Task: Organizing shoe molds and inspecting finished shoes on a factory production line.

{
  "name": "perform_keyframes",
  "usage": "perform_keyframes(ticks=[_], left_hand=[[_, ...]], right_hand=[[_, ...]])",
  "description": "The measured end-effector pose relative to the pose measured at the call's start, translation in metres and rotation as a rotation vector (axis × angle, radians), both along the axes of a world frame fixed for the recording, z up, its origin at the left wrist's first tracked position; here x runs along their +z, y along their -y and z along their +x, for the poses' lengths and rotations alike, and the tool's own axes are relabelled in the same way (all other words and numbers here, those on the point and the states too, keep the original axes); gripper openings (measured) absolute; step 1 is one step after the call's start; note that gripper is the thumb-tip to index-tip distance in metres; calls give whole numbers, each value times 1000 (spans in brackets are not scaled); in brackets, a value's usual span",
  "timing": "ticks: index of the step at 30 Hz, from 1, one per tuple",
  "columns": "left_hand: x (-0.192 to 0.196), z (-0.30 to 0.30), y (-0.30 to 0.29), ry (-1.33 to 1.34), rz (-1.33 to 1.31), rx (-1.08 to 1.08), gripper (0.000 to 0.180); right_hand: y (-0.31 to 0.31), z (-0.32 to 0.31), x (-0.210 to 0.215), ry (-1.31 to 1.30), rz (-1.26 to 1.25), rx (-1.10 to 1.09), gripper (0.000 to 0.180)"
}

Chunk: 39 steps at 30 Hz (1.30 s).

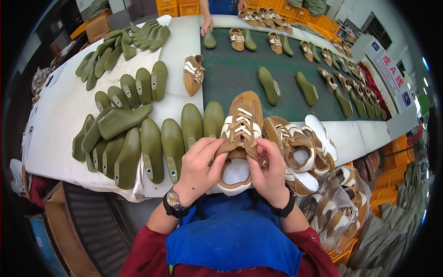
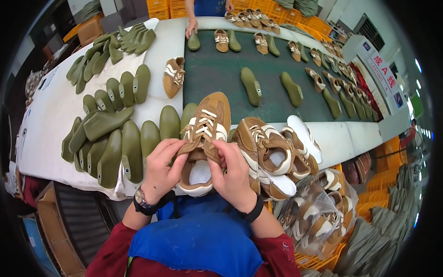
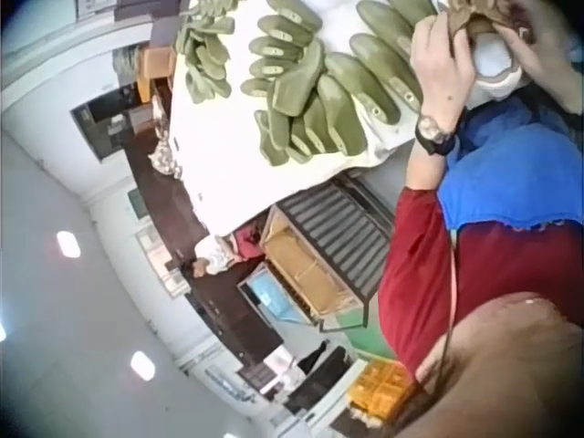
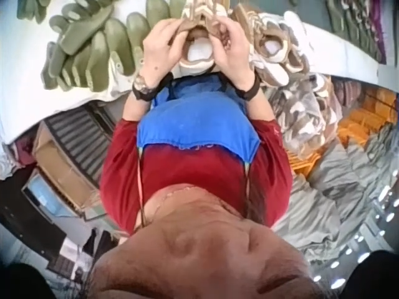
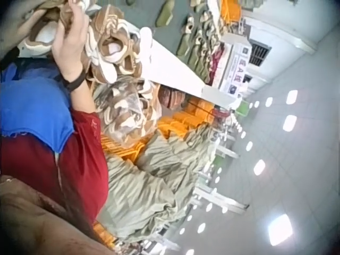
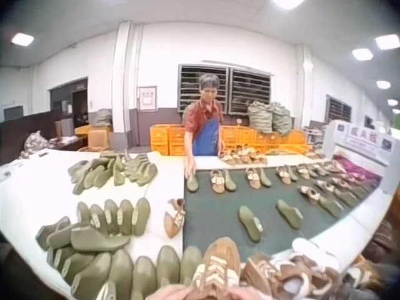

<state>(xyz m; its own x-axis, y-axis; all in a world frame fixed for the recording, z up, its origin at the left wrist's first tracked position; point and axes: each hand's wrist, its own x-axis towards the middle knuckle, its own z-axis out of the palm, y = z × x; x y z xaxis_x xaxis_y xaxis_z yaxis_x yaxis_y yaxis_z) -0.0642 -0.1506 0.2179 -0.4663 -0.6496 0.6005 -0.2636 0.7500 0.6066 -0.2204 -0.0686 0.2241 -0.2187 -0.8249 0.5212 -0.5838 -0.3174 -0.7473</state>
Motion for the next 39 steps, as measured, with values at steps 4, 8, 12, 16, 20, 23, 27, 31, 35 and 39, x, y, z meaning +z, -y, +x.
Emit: perform_keyframes(ticks=[4, 8, 12, 16, 20, 23, 27, 31, 35, 39], left_hand=[[2, -2, -5, -86, 133, -2, 32], [4, -4, 0, 119, -90, 71, 28], [3, -9, 6, 59, -136, 17, 18], [0, -12, -1, -21, -108, 47, 14], [-1, -14, -2, -46, -146, 85, 15], [-1, -8, 10, -101, -79, 126, 13], [-4, -1, 22, -202, 167, 121, 13], [-2, -5, 17, -110, 21, 71, 32], [8, -7, 4, 269, -270, 35, 43], [13, -9, 0, 238, -224, -34, 30]], right_hand=[[4, 0, -6, -154, -119, -10, 39], [8, -2, -7, -249, -34, -13, 35], [8, -1, -2, -287, -4, -45, 37], [7, 0, 2, -224, 47, -53, 33], [9, -4, 1, -198, 109, 33, 29], [7, -8, -1, -227, 94, 200, 26], [6, -10, -3, -189, 61, 387, 21], [13, -11, -6, -93, -63, 174, 22], [17, -9, -9, -26, -184, 88, 32], [12, -9, -11, -5, -218, 64, 33]])
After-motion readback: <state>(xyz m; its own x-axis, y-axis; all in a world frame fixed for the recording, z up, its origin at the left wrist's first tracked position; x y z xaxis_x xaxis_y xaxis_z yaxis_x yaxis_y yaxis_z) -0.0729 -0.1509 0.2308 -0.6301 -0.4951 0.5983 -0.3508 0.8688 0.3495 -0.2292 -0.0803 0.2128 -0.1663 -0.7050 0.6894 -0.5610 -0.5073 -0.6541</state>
